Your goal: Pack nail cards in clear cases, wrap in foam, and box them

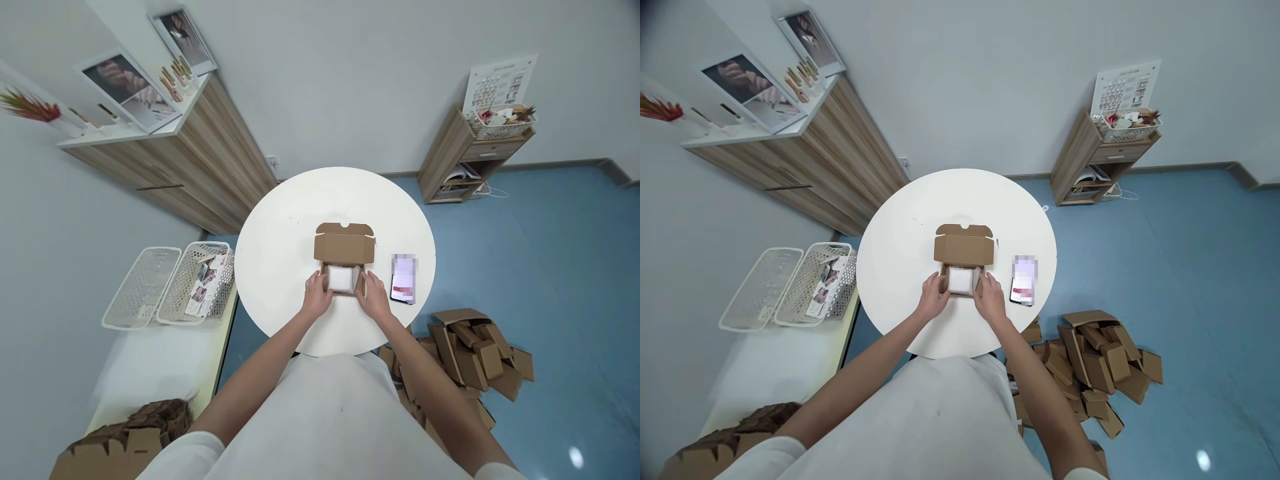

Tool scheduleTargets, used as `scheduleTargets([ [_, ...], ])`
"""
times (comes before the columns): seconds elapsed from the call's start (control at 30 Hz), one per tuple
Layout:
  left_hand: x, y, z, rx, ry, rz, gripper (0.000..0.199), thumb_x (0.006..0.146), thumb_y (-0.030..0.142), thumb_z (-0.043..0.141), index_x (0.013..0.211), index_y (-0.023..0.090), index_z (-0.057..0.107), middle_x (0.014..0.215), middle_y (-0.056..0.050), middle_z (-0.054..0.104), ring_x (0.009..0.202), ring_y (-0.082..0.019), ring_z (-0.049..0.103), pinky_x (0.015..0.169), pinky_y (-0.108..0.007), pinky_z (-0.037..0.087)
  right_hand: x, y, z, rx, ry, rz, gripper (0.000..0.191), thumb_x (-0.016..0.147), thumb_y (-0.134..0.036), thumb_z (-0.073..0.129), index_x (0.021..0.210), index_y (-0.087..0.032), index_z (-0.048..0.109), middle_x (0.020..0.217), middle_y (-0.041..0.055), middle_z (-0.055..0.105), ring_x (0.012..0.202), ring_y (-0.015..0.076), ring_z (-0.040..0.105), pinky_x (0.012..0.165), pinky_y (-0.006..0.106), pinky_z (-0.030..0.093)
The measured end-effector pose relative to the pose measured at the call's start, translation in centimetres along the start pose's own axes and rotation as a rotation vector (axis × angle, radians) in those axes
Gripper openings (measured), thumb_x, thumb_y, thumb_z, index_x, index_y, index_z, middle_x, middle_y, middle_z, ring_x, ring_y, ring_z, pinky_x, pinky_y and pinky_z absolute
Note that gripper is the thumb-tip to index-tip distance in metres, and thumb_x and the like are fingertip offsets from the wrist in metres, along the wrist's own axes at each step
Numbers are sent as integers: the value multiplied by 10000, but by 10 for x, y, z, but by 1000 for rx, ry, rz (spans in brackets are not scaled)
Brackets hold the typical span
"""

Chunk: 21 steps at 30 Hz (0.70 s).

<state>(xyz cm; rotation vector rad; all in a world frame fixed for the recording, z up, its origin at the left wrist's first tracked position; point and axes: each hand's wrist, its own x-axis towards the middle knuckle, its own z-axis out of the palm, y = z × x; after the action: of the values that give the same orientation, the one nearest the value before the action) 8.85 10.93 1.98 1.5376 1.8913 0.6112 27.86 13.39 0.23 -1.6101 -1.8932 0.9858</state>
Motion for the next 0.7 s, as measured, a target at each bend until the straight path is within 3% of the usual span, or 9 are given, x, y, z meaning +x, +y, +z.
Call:
scheduleTargets([
  [0.07, -3, -6, -6, -20, -6, -40, 415, 728, 244, 518, 1131, 170, 454, 1305, -137, 363, 1268, -287, 247, 999, -461, 252, 0, 6, -2, 48, 15, 106, 584, 733, -295, 508, 1284, -195, 342, 1350, 113, 346, 1234, 291, 324, 990, 484, 292],
  [0.2, -4, -17, -11, -84, -95, -54, 461, 729, 256, 519, 1176, 177, 438, 1291, -125, 407, 1230, -257, 338, 993, -419, 288, -1, 10, 3, 235, -74, 273, 647, 723, -340, 520, 1311, -204, 285, 1307, 107, 416, 1089, 244, 505, 898, 412, 413],
  [0.43, -7, -40, -19, -108, -130, -58, 403, 722, 272, 525, 1112, 172, 519, 1301, -116, 432, 1184, -265, 410, 925, -385, 380, -20, -3, 27, 326, -83, 309, 640, 696, -277, 554, 1291, -235, 322, 1226, 70, 519, 1033, 221, 554, 860, 379, 444],
  [0.7, -35, -88, -62, -28, -125, 20, 297, 719, 300, 538, 991, 189, 581, 1131, -70, 574, 973, -206, 563, 856, -325, 433, -55, -46, 71, 327, -177, 322, 664, 681, -235, 564, 1296, -233, 314, 1239, 58, 512, 959, 193, 595, 844, 322, 450],
])
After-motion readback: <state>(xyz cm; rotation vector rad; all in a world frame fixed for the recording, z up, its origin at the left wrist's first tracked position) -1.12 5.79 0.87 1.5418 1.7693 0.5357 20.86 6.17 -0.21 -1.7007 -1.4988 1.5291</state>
